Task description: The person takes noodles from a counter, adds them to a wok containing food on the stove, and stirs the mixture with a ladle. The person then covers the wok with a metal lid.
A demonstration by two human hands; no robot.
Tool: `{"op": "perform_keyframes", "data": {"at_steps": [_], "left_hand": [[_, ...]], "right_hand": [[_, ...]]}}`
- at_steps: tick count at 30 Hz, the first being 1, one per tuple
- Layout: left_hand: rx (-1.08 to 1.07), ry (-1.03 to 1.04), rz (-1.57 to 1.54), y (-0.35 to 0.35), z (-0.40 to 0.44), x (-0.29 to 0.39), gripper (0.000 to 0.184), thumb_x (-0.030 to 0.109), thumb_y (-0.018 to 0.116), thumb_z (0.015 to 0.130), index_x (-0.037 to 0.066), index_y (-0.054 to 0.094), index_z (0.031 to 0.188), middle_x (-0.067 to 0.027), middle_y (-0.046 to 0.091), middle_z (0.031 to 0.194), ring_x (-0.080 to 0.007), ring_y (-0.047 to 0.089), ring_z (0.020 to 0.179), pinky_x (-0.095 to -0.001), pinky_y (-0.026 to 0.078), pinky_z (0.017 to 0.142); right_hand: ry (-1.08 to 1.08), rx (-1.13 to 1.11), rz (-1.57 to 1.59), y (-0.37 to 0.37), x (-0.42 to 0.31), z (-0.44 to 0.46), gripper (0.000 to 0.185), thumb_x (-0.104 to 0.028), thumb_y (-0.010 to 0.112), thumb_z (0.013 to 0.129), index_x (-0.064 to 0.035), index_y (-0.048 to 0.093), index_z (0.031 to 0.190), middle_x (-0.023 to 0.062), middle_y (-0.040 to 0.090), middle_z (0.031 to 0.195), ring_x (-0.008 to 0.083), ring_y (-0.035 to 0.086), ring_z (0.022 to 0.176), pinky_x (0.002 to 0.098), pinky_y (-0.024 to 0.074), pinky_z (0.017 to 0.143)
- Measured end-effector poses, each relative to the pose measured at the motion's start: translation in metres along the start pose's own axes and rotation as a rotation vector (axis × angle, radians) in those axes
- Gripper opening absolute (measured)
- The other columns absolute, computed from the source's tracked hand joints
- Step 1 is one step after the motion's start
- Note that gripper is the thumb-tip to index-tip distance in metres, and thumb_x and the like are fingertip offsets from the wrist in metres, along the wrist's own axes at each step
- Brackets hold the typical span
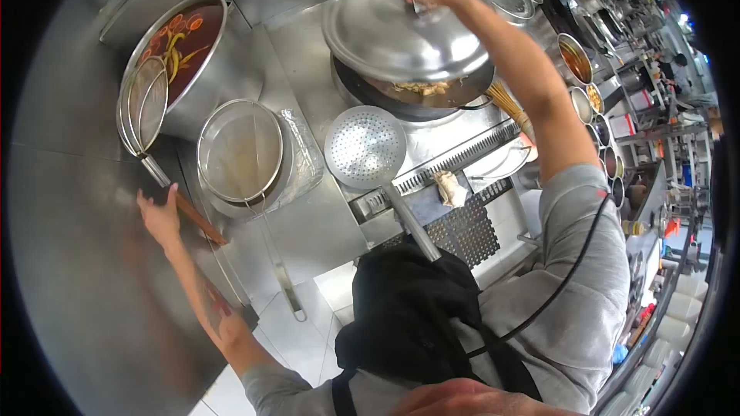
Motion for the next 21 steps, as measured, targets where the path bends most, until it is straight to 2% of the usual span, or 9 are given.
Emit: {"op": "perform_keyframes", "data": {"at_steps": [3, 4, 7, 8, 10, 12, 16, 20, 21], "left_hand": [[0.14, 0.053, 0.007, -0.07, -0.046, 0.026, 0.085, 0.042, 0.084, 0.079, -0.001, 0.044, 0.142, -0.0223, 0.059, 0.132, -0.0344, 0.06, 0.115, -0.0445, 0.049, 0.097], [0.189, 0.046, 0.007, -0.089, -0.064, 0.032, 0.083, 0.039, 0.084, 0.08, 0.001, 0.045, 0.142, -0.0221, 0.059, 0.131, -0.0339, 0.06, 0.115, -0.0449, 0.048, 0.097], [0.22, -0.046, 0.029, -0.132, -0.114, 0.038, 0.078, 0.034, 0.084, 0.081, 0.004, 0.046, 0.142, -0.022, 0.059, 0.13, -0.0334, 0.06, 0.115, -0.0455, 0.048, 0.097], [0.196, -0.107, 0.026, -0.14, -0.127, 0.041, 0.077, 0.032, 0.084, 0.081, 0.006, 0.047, 0.142, -0.0223, 0.059, 0.129, -0.0333, 0.06, 0.115, -0.0456, 0.047, 0.097], [0.242, -0.061, 0.049, -0.155, -0.15, 0.038, 0.076, 0.032, 0.084, 0.081, 0.006, 0.047, 0.143, -0.0219, 0.06, 0.126, -0.0324, 0.06, 0.113, -0.0445, 0.048, 0.094], [0.254, 0.01, 0.044, -0.162, -0.174, 0.04, 0.076, 0.031, 0.084, 0.082, 0.006, 0.046, 0.143, -0.0215, 0.061, 0.124, -0.0315, 0.061, 0.111, -0.0435, 0.049, 0.092], [0.181, -0.174, 0.045, -0.153, -0.197, 0.05, 0.075, 0.03, 0.083, 0.083, 0.007, 0.046, 0.144, -0.0183, 0.062, 0.117, -0.0266, 0.061, 0.104, -0.0392, 0.05, 0.083], [0.077, -0.149, -0.115, -0.11, -0.22, 0.09, 0.073, 0.027, 0.081, 0.085, 0.007, 0.045, 0.145, -0.0154, 0.062, 0.116, -0.0226, 0.062, 0.097, -0.0341, 0.05, 0.077], [-0.004, -0.14, -0.269, -0.085, -0.229, 0.1, 0.072, 0.024, 0.08, 0.086, 0.007, 0.044, 0.146, -0.0149, 0.062, 0.116, -0.0207, 0.063, 0.092, -0.0317, 0.051, 0.073]], "right_hand": [[-0.048, 0.061, -0.003, 0.056, 0.064, -0.004, 0.038, -0.026, 0.062, 0.076, 0.0056, 0.071, 0.095, 0.031, 0.07, 0.096, 0.0406, 0.07, 0.088, 0.0484, 0.053, 0.077], [-0.161, 0.13, 0.063, 0.075, 0.087, 0.007, 0.029, -0.019, 0.058, 0.084, 0.0021, 0.074, 0.095, 0.0278, 0.071, 0.091, 0.0391, 0.072, 0.082, 0.0485, 0.0562, 0.073], [0.117, -0.078, 0.053, 0.088, 0.107, 0.005, 0.036, -0.024, 0.063, 0.079, 0.0032, 0.072, 0.1, 0.0291, 0.071, 0.096, 0.0402, 0.07, 0.09, 0.0479, 0.0537, 0.08], [0.103, -0.09, 0.06, 0.099, 0.121, 0.012, 0.036, -0.024, 0.063, 0.079, 0.0032, 0.072, 0.1, 0.0291, 0.071, 0.096, 0.0402, 0.07, 0.09, 0.0479, 0.0537, 0.08], [-0.495, -0.001, -0.486, 0.121, 0.132, 0.025, 0.031, -0.023, 0.063, 0.079, 0.0024, 0.073, 0.093, 0.0271, 0.071, 0.092, 0.0406, 0.071, 0.085, 0.0478, 0.0553, 0.076], [0.037, 0.1, 0.016, 0.113, 0.129, 0.006, 0.029, -0.025, 0.065, 0.081, 0.0017, 0.074, 0.087, 0.0251, 0.072, 0.087, 0.0404, 0.071, 0.078, 0.0476, 0.0565, 0.075], [0.188, -0.202, 0.258, 0.099, 0.112, -0.012, 0.041, -0.039, 0.07, 0.085, 0.0015, 0.075, 0.088, 0.0227, 0.072, 0.084, 0.0381, 0.071, 0.074, 0.0453, 0.0575, 0.077], [0.125, -0.075, 0.048, 0.065, 0.105, -0.034, 0.044, -0.042, 0.068, 0.089, 0.0013, 0.074, 0.095, 0.0207, 0.073, 0.087, 0.0355, 0.072, 0.079, 0.0434, 0.0565, 0.08], [0.052, 0.124, 0.023, 0.064, 0.114, -0.032, 0.046, -0.043, 0.068, 0.089, 0.001, 0.073, 0.101, 0.0198, 0.073, 0.089, 0.0339, 0.072, 0.082, 0.0423, 0.0556, 0.081]]}}
Point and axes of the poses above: each hand's wrist, its own z-axis towards the middle knuckle, its own y-axis out of the palm, x = y × z, the point moved 4 cm from there along z, towards the middle knuckle
